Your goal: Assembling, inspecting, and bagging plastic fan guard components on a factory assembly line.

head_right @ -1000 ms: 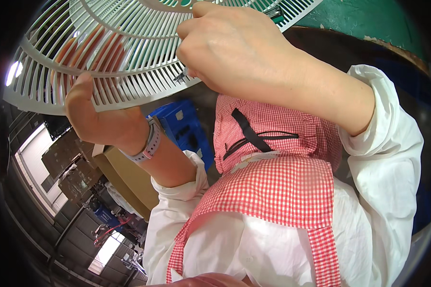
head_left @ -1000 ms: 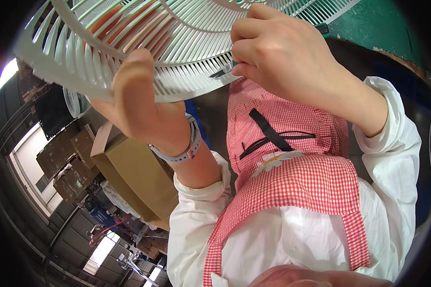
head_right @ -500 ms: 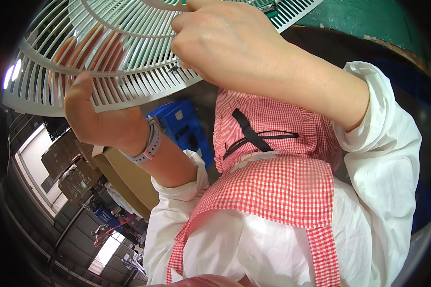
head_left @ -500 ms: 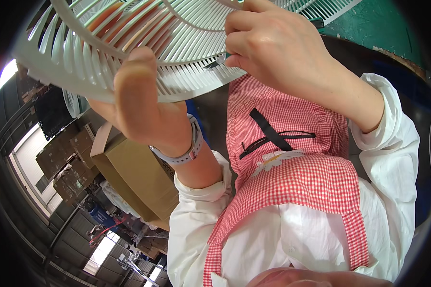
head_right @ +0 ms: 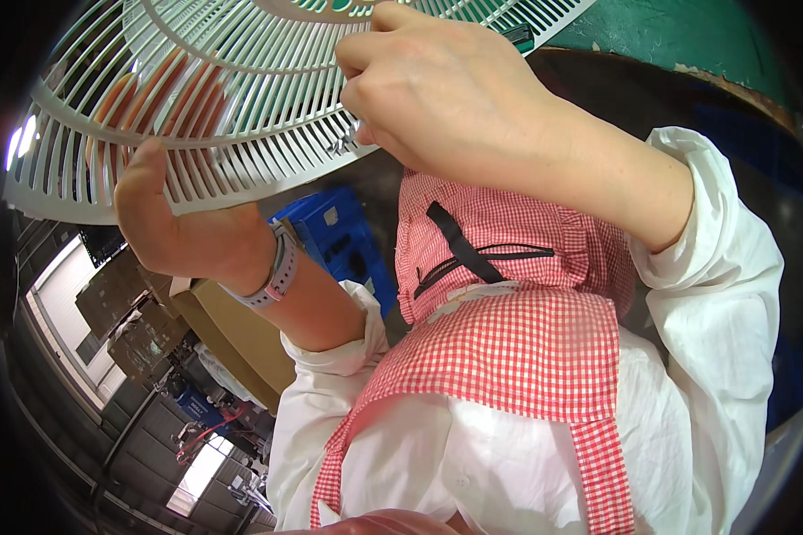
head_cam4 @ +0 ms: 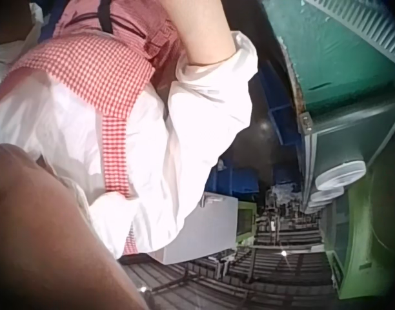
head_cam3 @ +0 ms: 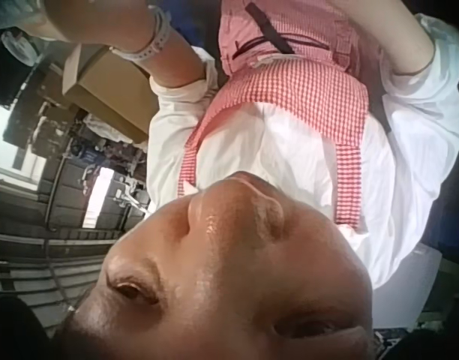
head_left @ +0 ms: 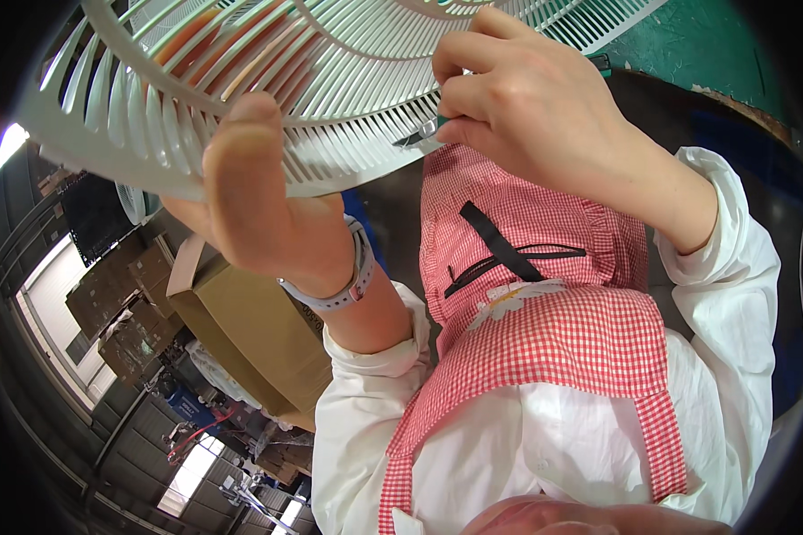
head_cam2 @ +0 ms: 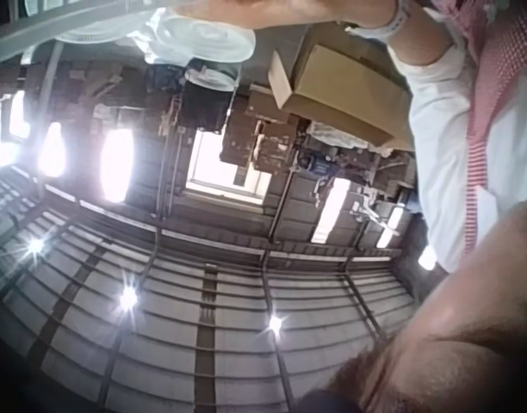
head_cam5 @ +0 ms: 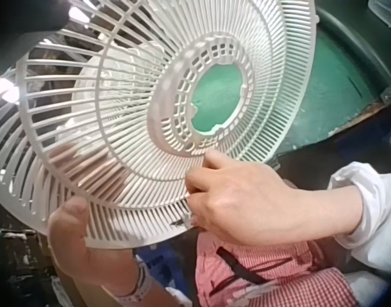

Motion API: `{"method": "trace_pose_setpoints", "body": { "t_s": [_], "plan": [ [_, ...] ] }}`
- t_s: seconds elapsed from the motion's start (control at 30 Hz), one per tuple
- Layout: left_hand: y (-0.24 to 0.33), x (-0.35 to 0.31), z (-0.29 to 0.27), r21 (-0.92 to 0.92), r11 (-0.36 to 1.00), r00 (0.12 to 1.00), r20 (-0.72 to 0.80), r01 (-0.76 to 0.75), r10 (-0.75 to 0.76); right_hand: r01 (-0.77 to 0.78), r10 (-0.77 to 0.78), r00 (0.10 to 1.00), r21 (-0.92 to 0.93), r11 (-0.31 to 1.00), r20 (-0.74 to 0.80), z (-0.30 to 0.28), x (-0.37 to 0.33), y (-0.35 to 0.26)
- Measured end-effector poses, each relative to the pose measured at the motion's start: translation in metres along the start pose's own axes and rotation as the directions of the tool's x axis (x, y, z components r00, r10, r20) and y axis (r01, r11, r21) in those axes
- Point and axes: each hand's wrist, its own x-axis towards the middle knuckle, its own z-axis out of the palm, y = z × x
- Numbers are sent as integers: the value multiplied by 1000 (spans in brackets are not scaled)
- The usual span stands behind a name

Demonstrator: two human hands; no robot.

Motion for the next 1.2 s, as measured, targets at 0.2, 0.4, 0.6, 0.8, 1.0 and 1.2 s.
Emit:
{"method": "trace_pose_setpoints", "body": {
  "t_s": [0.2, 0.4, 0.6, 0.8, 1.0, 1.2],
  "plan": [
    [0, 0, 1, 4, 1000, 1000, -20, 10, -10, -7, 7, 1000, -48, 999, -7, 0, 4, -2],
    [-1, 0, -1, 0, 1000, 1000, -12, -21, 21, -36, 37, 999, 33, 999, -34, 4, 7, -1],
    [19, -3, 11, -133, 973, 968, -141, 190, -208, -14, 11, 990, -23, 1000, -142, 6, 10, 2],
    [-7, -6, 1, -60, 998, 998, -58, -12, 8, -83, 83, 996, -3, 997, -26, 1, -2, 6],
    [0, 3, -1, 75, 989, 991, 46, -130, 127, -68, 67, 996, 11, 998, 63, -1, -5, 2],
    [18, 1, 7, -40, 989, 985, -97, 141, -144, -29, 29, 999, 4, 1000, 30, 1, 0, 4]
  ]
}}
